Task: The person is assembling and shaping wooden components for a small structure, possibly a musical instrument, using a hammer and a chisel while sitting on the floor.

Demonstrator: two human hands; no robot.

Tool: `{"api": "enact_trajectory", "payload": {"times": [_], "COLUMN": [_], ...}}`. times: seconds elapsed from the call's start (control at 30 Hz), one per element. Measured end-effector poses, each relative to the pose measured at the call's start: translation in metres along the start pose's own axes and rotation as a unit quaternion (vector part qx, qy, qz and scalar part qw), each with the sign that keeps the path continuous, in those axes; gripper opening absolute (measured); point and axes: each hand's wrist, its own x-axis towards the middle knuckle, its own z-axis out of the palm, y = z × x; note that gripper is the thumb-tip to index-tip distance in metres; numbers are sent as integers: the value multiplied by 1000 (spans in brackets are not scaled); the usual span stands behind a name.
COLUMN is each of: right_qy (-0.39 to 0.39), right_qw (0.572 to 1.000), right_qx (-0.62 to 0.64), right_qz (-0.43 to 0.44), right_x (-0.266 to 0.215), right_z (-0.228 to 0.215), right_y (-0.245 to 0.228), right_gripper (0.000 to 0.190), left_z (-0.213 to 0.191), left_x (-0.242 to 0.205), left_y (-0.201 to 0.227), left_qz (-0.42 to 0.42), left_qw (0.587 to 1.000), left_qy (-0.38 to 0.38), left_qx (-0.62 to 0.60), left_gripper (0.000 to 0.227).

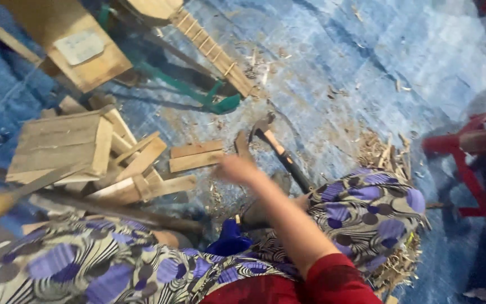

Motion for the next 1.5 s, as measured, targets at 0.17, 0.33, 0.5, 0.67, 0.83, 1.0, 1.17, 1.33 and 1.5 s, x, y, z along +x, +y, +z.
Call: {"api": "enact_trajectory", "payload": {"times": [0.17, 0.33, 0.5, 0.67, 0.83, 1.0, 1.17, 1.33, 1.5], "right_qy": [148, 136, 174, 213, 193, 315, 305, 280, 272], "right_qw": [974, 938, 957, 954, 957, 899, 864, 871, 885], "right_qx": [53, 132, -23, -95, -37, 9, -32, -81, -47], "right_qz": [161, 291, 230, 186, 212, 305, 399, 396, 375], "right_x": [34, 43, 64, 64, 63, 50, 30, 43, 32], "right_z": [-10, 24, 94, 100, 88, 59, 73, 95, 71], "right_y": [168, 197, 174, 132, 132, 193, 245, 286, 273], "right_gripper": [49, 54, 39, 18, 63, 54, 59, 41, 38], "left_z": [93, 204, 220, 243, 275, 305, 322, 331, 331], "left_x": [7, 8, 14, 14, 5, -1, -10, -9, -16], "left_y": [16, -5, -23, -50, -78, -99, -110, -109, -110], "left_qz": [-8, -6, -70, -94, -94, -99, -81, -106, -111], "left_qw": [1000, 985, 969, 967, 955, 938, 930, 919, 910], "left_qy": [1, -113, -160, -181, -232, -298, -318, -338, -356], "left_qx": [22, 129, 172, 155, 159, 144, 166, 171, 184], "left_gripper": [33, 47, 46, 48, 49, 46, 46, 42, 43]}}
